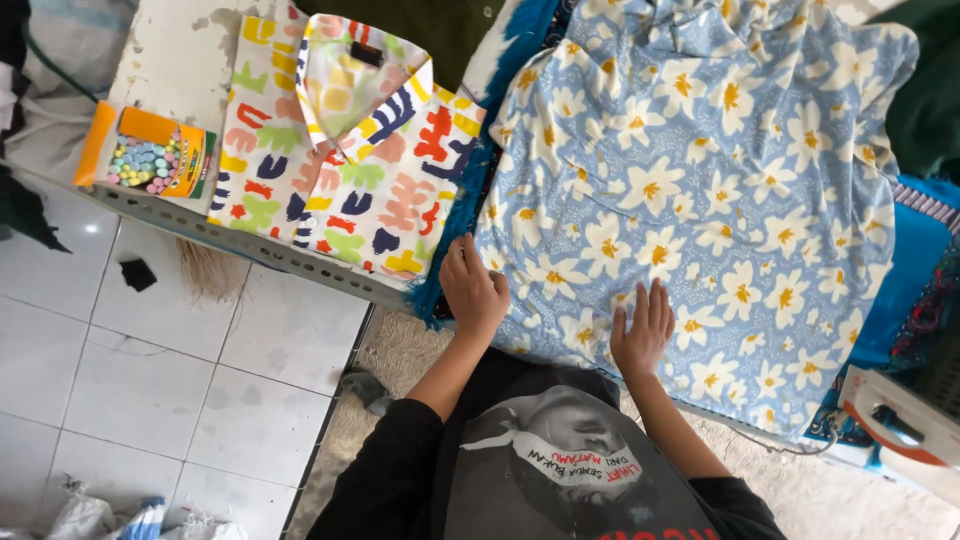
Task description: The person irons a floral-patterned shirt on an ironing board. They repeatedly smooth the fabric, spray it with water, and press it with an iron, adjusting the shirt's position several times.
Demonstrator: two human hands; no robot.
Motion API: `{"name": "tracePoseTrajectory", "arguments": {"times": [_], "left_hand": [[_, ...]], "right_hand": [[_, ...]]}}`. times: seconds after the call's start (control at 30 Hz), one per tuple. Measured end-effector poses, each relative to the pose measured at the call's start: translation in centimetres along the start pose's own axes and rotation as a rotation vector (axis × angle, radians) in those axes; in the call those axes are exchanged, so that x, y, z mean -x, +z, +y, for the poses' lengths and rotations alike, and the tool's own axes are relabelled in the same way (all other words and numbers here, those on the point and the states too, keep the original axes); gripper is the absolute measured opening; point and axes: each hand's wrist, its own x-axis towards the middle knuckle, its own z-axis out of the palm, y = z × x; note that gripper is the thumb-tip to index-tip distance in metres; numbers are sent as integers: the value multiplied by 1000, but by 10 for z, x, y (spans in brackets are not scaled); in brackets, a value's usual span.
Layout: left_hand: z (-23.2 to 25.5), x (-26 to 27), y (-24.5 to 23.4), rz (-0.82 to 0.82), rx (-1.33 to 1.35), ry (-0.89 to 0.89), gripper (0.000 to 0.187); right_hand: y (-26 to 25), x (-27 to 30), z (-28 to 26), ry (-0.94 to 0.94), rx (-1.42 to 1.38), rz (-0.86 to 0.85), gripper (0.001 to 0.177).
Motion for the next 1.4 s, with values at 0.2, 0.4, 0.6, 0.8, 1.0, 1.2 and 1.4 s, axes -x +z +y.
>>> {"name": "tracePoseTrajectory", "arguments": {"times": [0.2,0.4,0.6,0.8,1.0,1.2,1.4], "left_hand": [[9,43,50,-198,21,641,56],[-7,73,72,-401,-156,779,53],[-38,75,50,-272,-281,853,62],[-77,79,34,-203,-407,991,57],[-77,89,19,-148,-393,986,58],[-27,97,44,37,-292,891,36],[47,98,122,-179,-226,740,51]], "right_hand": [[-25,53,14,589,-91,-402,71],[-22,73,31,515,14,-541,72],[-41,115,84,529,35,-542,74],[-49,178,152,549,114,-516,68],[-46,204,169,499,67,-418,71],[-44,176,185,394,40,-154,67],[-59,115,218,573,73,-344,67]]}}
